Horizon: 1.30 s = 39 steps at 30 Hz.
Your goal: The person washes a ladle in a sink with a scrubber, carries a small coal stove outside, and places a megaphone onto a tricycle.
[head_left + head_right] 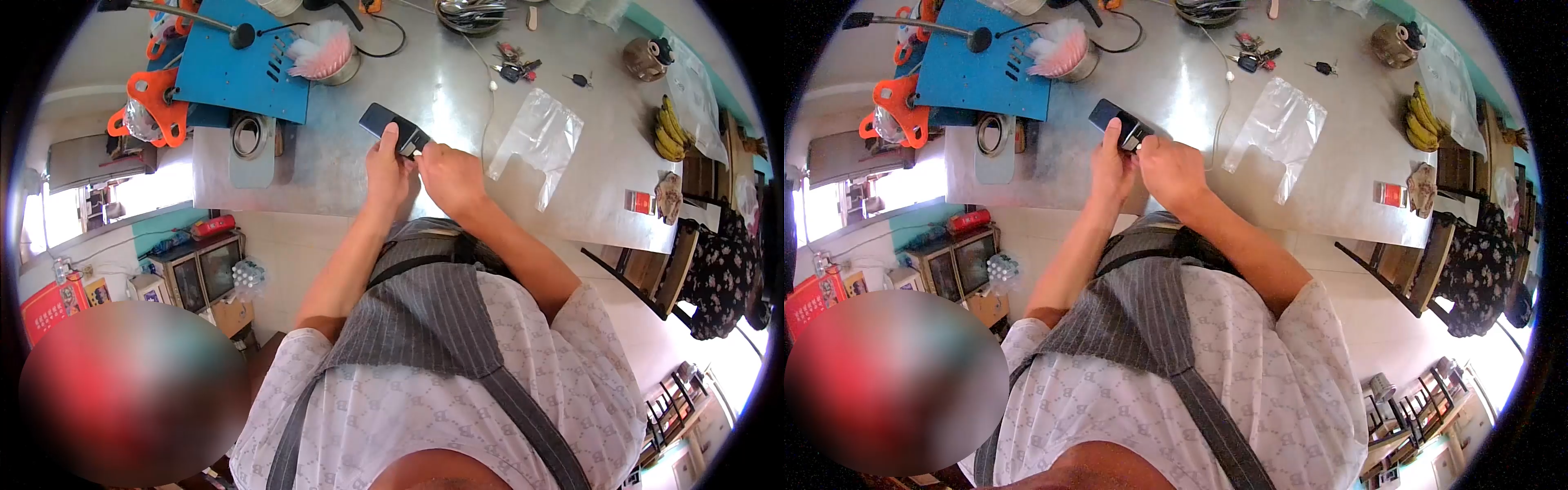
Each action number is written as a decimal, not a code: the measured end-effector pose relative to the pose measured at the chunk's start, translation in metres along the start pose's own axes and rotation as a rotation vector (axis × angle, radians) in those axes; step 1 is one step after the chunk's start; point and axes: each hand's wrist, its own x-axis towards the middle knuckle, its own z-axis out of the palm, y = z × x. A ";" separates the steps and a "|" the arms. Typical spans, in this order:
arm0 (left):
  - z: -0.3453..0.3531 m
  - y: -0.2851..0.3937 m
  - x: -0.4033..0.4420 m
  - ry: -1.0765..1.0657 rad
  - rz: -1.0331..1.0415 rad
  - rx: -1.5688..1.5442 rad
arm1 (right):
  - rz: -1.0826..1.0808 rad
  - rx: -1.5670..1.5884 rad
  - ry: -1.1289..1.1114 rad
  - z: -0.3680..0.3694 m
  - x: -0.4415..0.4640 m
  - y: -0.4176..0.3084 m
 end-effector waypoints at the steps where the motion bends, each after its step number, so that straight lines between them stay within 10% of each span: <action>1: -0.001 0.000 0.000 -0.020 0.000 0.007 | -0.007 0.003 0.012 0.001 0.000 0.000; 8: -0.004 -0.006 0.006 -0.082 -0.056 0.014 | 0.029 0.029 0.023 0.020 -0.008 0.013; 15: -0.028 -0.050 0.045 -0.144 -0.108 0.035 | 0.058 0.083 -0.495 0.030 -0.049 0.065; 28: -0.033 -0.071 0.078 -0.123 0.121 1.187 | 0.020 -0.024 -0.525 0.038 -0.074 0.104; 39: -0.094 -0.028 0.061 -0.206 -0.165 0.651 | 0.137 -0.006 -0.317 0.023 -0.054 0.095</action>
